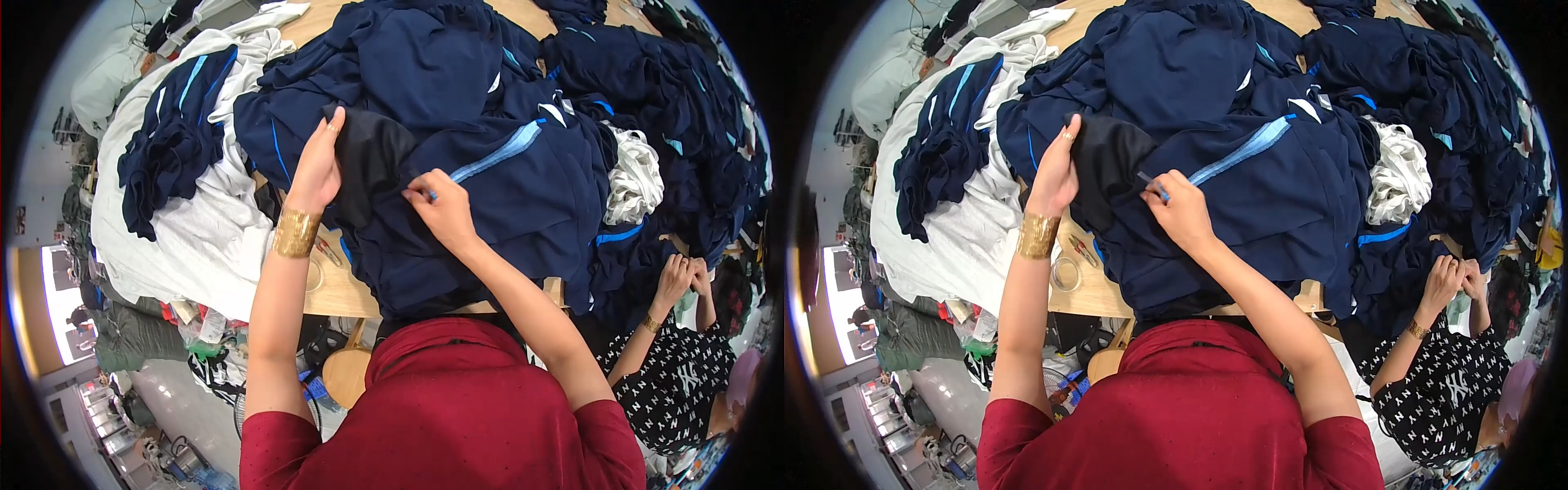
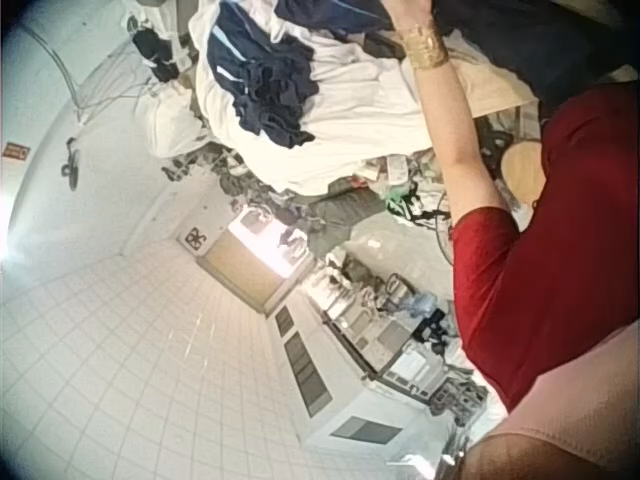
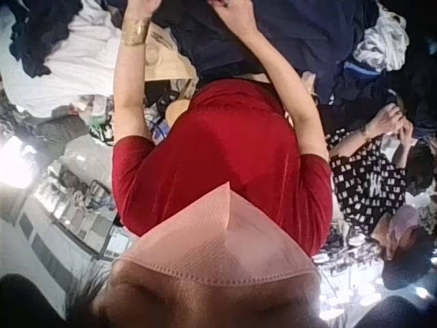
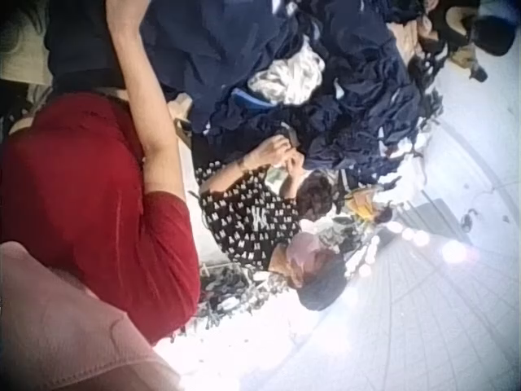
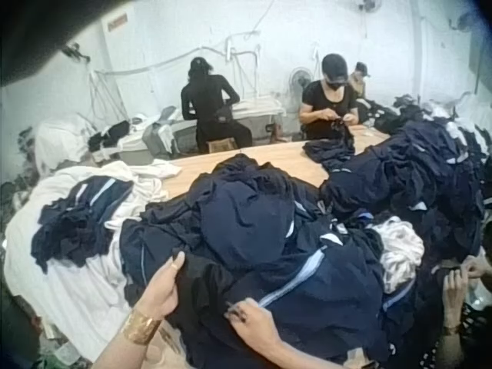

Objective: The recorder uses thread snips to trim excess threads and inspect blue athletic garments on a large work table.

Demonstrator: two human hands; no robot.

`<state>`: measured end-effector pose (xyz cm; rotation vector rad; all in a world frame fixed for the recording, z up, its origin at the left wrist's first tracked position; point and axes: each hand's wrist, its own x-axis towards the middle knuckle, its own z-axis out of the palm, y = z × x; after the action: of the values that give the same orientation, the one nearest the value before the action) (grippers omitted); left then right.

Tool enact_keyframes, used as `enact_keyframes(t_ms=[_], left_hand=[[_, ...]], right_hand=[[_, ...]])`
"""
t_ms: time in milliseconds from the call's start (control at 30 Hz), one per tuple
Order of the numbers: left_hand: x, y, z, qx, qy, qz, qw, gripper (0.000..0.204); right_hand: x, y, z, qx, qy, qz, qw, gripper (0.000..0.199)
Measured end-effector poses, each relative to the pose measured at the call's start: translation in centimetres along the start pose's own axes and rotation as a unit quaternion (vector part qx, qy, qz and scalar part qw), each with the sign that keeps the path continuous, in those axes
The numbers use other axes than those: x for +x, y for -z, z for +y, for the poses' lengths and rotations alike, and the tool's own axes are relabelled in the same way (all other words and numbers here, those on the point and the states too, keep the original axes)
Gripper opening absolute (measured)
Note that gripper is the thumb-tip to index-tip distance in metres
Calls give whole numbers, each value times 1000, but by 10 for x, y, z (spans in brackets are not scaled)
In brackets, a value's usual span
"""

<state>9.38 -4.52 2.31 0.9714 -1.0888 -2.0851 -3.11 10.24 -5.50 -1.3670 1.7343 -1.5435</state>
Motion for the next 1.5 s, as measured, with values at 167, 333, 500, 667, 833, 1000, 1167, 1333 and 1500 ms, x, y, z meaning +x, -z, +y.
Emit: enact_keyframes(t_ms=[167,333,500,667,833,1000,1167,1333,1500], left_hand=[[-50,0,-37,630,-330,41,702,60],[-56,9,-44,229,-117,-1,966,34],[-65,-3,-26,178,-173,27,968,29],[-64,10,-15,218,-165,99,957,11],[-61,22,-12,137,-194,124,963,12],[-61,26,-21,275,-315,249,874,8],[-102,-40,-57,365,-390,141,834,33],[-101,-64,-43,448,-329,-66,829,52],[-90,-56,-33,438,-228,-217,842,34]], right_hand=[[13,32,-16,144,-169,-17,975,12],[18,50,-43,244,-297,-51,922,13],[23,65,-60,187,-235,-83,950,14],[22,77,-75,234,-291,-100,922,13],[21,85,-80,290,-334,-101,891,12],[18,81,-83,296,-328,-99,892,13],[14,84,-87,309,-334,-86,886,12],[9,86,-100,313,-342,-95,881,11],[4,94,-102,245,-250,-155,924,12]])
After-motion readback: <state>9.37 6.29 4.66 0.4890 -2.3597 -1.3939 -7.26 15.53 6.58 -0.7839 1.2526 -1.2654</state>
